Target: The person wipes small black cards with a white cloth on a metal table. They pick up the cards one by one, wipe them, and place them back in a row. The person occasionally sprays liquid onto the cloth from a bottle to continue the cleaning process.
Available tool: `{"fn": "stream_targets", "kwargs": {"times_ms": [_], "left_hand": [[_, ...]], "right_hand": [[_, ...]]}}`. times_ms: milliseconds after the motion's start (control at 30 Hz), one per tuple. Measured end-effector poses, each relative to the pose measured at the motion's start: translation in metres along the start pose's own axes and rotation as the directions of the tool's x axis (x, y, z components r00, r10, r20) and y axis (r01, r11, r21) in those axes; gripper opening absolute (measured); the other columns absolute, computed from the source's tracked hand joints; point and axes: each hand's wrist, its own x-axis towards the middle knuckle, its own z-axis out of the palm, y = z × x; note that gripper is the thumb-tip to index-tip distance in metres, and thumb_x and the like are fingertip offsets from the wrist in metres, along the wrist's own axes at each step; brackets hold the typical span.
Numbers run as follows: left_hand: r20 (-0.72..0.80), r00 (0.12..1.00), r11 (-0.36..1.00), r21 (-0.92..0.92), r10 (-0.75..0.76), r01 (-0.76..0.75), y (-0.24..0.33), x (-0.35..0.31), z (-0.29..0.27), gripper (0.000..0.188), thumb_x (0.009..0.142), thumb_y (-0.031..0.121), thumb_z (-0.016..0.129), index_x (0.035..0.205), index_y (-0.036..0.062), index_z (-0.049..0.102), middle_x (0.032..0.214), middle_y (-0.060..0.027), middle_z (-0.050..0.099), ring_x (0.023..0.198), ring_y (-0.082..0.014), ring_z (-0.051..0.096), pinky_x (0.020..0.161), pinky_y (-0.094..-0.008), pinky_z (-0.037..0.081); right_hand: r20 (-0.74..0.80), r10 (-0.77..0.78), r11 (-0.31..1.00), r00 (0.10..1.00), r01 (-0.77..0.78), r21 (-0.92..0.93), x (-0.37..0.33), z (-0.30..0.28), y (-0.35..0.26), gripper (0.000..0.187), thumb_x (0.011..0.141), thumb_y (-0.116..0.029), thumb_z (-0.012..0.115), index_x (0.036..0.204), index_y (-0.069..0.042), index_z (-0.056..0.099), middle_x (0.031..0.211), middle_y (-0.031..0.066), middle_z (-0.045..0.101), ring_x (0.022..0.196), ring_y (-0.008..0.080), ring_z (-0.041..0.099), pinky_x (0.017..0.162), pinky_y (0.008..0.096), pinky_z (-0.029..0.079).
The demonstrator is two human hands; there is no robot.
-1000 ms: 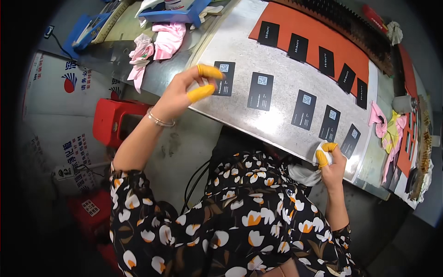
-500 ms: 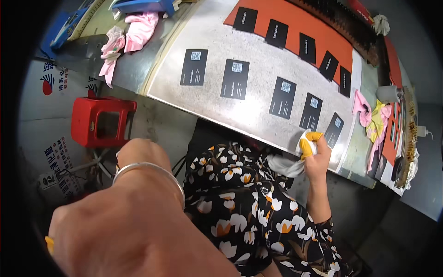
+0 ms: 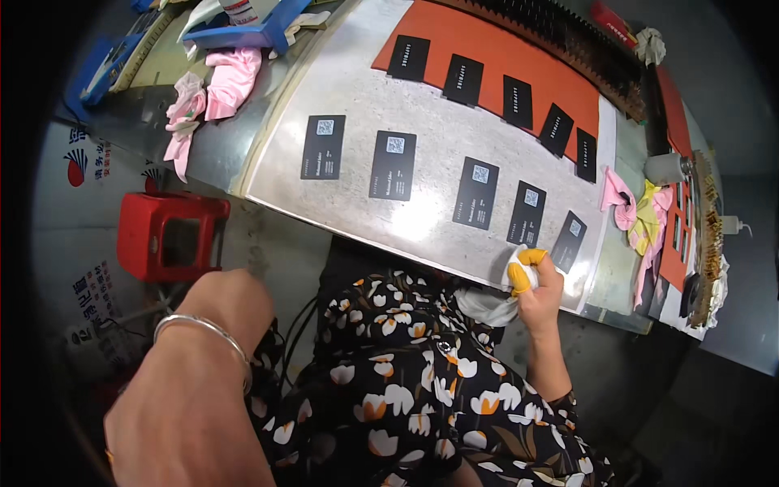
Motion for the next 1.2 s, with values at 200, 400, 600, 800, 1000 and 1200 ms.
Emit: {"fn": "stream_targets", "kwargs": {"times_ms": [200, 400, 600, 800, 1000, 1200], "left_hand": [[0.092, 0.967, 0.955, 0.201, -0.239, 0.217, -0.01, 0.004, -0.015, 0.019, 0.081, 0.012, 0.039, 0.074, -0.0022, 0.051, 0.081, -0.0222, 0.049, 0.084, -0.0397, 0.049, 0.077, -0.0537, 0.037], [-0.302, 0.867, 0.819, 0.31, -0.397, 0.483, -0.004, -0.041, -0.019, 0.038, 0.077, 0.027, 0.06, 0.096, -0.0054, 0.053, 0.096, -0.0168, 0.053, 0.087, -0.0327, 0.052, 0.078, -0.041, 0.039], [-0.886, 0.439, -0.429, 0.459, -0.152, 0.778, -0.023, -0.136, -0.018, 0.053, 0.07, 0.02, 0.068, 0.117, 0.0036, 0.048, 0.119, -0.0106, 0.05, 0.102, -0.0267, 0.05, 0.085, -0.036, 0.038], [-0.865, 0.476, -0.552, 0.477, -0.157, 0.684, -0.037, -0.161, -0.031, 0.055, 0.069, 0.025, 0.068, 0.116, 0.0054, 0.05, 0.128, -0.0063, 0.046, 0.101, -0.0235, 0.049, 0.085, -0.0341, 0.037], [-0.87, 0.455, -0.598, 0.471, -0.192, 0.649, -0.038, -0.165, -0.032, 0.056, 0.069, 0.031, 0.067, 0.117, 0.006, 0.051, 0.129, -0.0049, 0.045, 0.099, -0.0229, 0.048, 0.083, -0.0335, 0.037], [-0.884, 0.429, -0.653, 0.437, -0.185, 0.619, -0.04, -0.166, -0.032, 0.057, 0.07, 0.036, 0.065, 0.117, 0.006, 0.051, 0.128, -0.0042, 0.045, 0.099, -0.0219, 0.048, 0.081, -0.0332, 0.035]], "right_hand": [[-0.009, 0.036, 0.999, 0.999, -0.036, -0.012, -0.001, 0.002, 0.0, 0.014, 0.077, -0.009, 0.065, 0.084, -0.001, 0.057, 0.067, 0.0048, 0.058, 0.059, 0.0078, 0.053, 0.054, 0.0228, 0.042], [0.101, 0.023, 0.993, 0.995, -0.011, -0.116, 0.008, 0.002, -0.028, 0.014, 0.077, -0.01, 0.064, 0.082, 0.0, 0.055, 0.067, 0.0052, 0.059, 0.06, 0.0081, 0.054, 0.055, 0.0238, 0.043], [0.342, -0.153, 0.881, 0.927, 0.285, -0.378, 0.065, 0.042, -0.092, 0.021, 0.077, -0.019, 0.06, 0.086, -0.001, 0.056, 0.064, 0.0183, 0.06, 0.062, 0.0343, 0.06, 0.055, 0.0359, 0.046], [0.349, -0.17, 0.739, 0.921, 0.354, -0.574, 0.129, 0.084, -0.094, 0.023, 0.075, -0.022, 0.058, 0.089, -0.004, 0.059, 0.067, 0.0204, 0.06, 0.068, 0.0375, 0.059, 0.064, 0.0441, 0.045], [0.399, -0.066, 0.708, 0.914, 0.325, -0.627, 0.137, 0.099, -0.092, 0.022, 0.074, -0.02, 0.059, 0.09, -0.005, 0.061, 0.069, 0.0197, 0.061, 0.07, 0.0372, 0.06, 0.065, 0.0448, 0.046], [0.398, -0.122, 0.723, 0.909, 0.356, -0.592, 0.149, 0.117, -0.093, 0.031, 0.077, -0.032, 0.061, 0.089, -0.003, 0.061, 0.072, 0.0211, 0.061, 0.073, 0.0375, 0.059, 0.066, 0.0427, 0.045]]}}
